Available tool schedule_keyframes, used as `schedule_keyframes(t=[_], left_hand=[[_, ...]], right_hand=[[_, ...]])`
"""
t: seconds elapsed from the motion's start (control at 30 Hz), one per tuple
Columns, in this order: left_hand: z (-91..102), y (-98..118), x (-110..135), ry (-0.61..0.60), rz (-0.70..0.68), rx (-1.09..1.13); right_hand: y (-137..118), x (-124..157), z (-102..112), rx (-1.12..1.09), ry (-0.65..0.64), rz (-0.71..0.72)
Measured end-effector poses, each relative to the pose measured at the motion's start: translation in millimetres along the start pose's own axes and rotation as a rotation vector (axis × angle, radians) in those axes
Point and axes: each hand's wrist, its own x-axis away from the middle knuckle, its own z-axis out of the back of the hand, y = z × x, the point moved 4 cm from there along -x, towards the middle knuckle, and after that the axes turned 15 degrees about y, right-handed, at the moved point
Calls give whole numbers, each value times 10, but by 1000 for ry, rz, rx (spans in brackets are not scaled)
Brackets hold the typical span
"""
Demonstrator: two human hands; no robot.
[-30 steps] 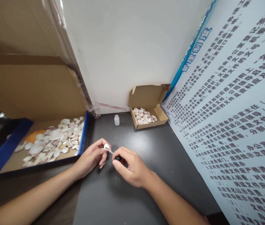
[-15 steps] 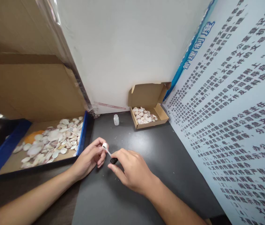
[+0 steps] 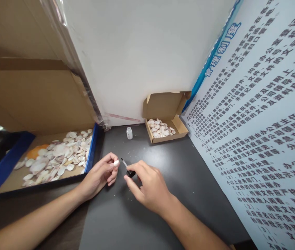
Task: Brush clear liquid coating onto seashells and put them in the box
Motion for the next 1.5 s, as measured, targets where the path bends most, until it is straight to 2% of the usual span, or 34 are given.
schedule_keyframes(t=[0.1, 0.23, 0.33, 0.5, 0.6, 1.0, 1.13, 1.23, 1.4, 1.5], left_hand=[[-3, 0, 3, -5, 4, 19], [6, -8, -1, -12, -4, 18], [7, -17, -5, -32, -14, 4], [10, -14, -15, -10, -17, 16], [5, -10, -10, -11, -10, 22], [2, -12, -14, 8, -17, 51], [-5, -6, -3, 9, -13, 50], [-7, -1, 4, 22, -9, 55], [-11, 5, 7, 25, -5, 57], [-7, 3, 7, 26, -10, 42]], right_hand=[[-6, 5, -19, -75, -17, 28], [6, 12, -41, -4, 0, 24], [-45, 25, -72, 27, -5, 119], [-96, 37, -100, 229, 48, 232], [-122, 43, -112, 227, 42, 287], [-92, 25, -108, 224, 67, 240], [-116, 20, -119, 198, 21, 260], [-108, 14, -100, 227, 34, 216], [-117, 29, -102, 170, 13, 249], [-91, 18, -84, 194, 57, 198]])
